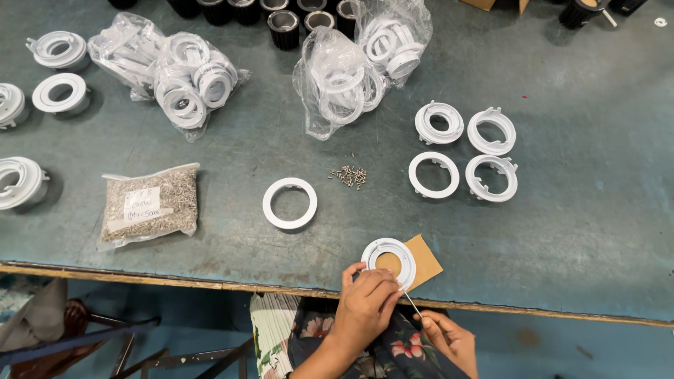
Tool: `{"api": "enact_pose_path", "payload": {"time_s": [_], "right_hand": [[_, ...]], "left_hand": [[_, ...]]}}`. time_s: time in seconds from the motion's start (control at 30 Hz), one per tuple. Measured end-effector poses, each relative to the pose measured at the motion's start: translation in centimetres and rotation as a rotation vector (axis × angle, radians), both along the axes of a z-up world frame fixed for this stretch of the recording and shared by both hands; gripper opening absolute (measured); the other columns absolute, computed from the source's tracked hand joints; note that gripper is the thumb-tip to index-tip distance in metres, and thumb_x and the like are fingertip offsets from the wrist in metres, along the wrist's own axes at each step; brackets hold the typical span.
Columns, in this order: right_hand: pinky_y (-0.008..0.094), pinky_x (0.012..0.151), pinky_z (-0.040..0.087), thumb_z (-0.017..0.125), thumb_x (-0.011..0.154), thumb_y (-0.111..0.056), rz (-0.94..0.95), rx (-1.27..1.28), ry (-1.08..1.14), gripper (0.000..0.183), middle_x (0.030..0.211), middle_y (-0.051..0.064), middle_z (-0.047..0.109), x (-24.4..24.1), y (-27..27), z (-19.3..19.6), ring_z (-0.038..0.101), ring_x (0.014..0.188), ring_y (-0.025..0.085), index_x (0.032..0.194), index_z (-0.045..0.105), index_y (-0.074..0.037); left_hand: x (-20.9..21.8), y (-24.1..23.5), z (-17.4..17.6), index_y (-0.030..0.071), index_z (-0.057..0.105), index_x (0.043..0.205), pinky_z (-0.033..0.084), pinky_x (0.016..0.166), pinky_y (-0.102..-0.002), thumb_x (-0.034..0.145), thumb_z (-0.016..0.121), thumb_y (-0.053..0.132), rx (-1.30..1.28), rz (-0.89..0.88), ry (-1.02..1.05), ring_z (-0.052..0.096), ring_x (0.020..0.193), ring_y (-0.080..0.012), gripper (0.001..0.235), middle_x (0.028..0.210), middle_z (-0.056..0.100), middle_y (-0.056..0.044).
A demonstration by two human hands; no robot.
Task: The person assembles white plastic light fixture rings by placing one ring into another on a work surface and using a small green screwdriver to secure them together with screws.
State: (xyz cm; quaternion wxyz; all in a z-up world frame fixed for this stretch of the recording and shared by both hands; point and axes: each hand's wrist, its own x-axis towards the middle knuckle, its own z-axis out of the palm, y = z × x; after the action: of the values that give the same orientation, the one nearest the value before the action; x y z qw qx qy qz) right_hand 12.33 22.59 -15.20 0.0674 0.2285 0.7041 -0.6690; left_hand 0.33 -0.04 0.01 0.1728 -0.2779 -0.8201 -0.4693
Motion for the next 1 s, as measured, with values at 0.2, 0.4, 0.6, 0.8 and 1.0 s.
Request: {"api": "enact_pose_path", "payload": {"time_s": [0.2, 0.4, 0.6, 0.8, 1.0], "right_hand": [[0.024, 0.04, 0.03, 0.049, 0.112, -0.04, 0.178, -1.267, -0.319, 0.045, 0.056, -0.007, 0.043, -0.9, 2.2, -2.6, 0.04, 0.041, 0.005, 0.119, 0.065, 0.002], [0.019, 0.05, 0.036, 0.055, 0.1, -0.035, 0.122, -0.55, -0.205, 0.043, 0.073, -0.003, 0.061, -0.4, 0.8, 2.3, 0.048, 0.057, 0.003, 0.114, 0.07, 0.002], [0.02, 0.058, 0.039, 0.064, 0.1, -0.029, 0.032, -0.262, -0.14, 0.032, 0.076, -0.001, 0.066, -0.4, -0.6, 4.7, 0.051, 0.065, 0.004, 0.104, 0.074, 0.001], [0.019, 0.044, 0.025, 0.045, 0.106, -0.047, 0.209, -0.564, -0.374, 0.055, 0.057, -0.009, 0.042, -1.0, 0.0, 3.3, 0.033, 0.048, 0.001, 0.106, 0.074, 0.0], [0.021, 0.037, 0.02, 0.044, 0.108, -0.047, 0.185, -0.813, -0.461, 0.053, 0.051, -0.009, 0.036, -0.5, 0.4, 3.7, 0.026, 0.038, 0.003, 0.109, 0.069, 0.0]], "left_hand": [[-0.4, -0.2, -0.2, 0.009, 0.07, 0.094, 0.04, 0.106, -0.049, 0.085, 0.079, 0.009, -0.017, 0.011, -0.002, 0.07, 0.103, -0.0186, 0.013, 0.1, 0.071, -0.002], [-0.4, 0.0, -0.2, 0.01, 0.07, 0.094, 0.04, 0.107, -0.048, 0.085, 0.079, 0.01, -0.037, 0.042, -0.017, 0.07, 0.104, -0.0183, 0.013, 0.102, 0.072, -0.002], [-0.6, 0.0, 0.4, 0.01, 0.071, 0.095, 0.04, 0.105, -0.047, 0.086, 0.079, 0.01, -0.043, 0.026, -0.038, 0.071, 0.104, -0.0181, 0.012, 0.102, 0.072, -0.001], [-0.8, -0.3, 0.3, 0.01, 0.072, 0.095, 0.04, 0.107, -0.047, 0.087, 0.078, 0.01, -0.07, 0.001, -0.055, 0.071, 0.105, -0.017, 0.01, 0.1, 0.071, 0.0], [-0.6, -0.3, 0.3, 0.011, 0.072, 0.095, 0.039, 0.11, -0.047, 0.089, 0.078, 0.011, -0.085, -0.013, -0.099, 0.07, 0.111, -0.0167, 0.009, 0.101, 0.071, 0.0]]}}
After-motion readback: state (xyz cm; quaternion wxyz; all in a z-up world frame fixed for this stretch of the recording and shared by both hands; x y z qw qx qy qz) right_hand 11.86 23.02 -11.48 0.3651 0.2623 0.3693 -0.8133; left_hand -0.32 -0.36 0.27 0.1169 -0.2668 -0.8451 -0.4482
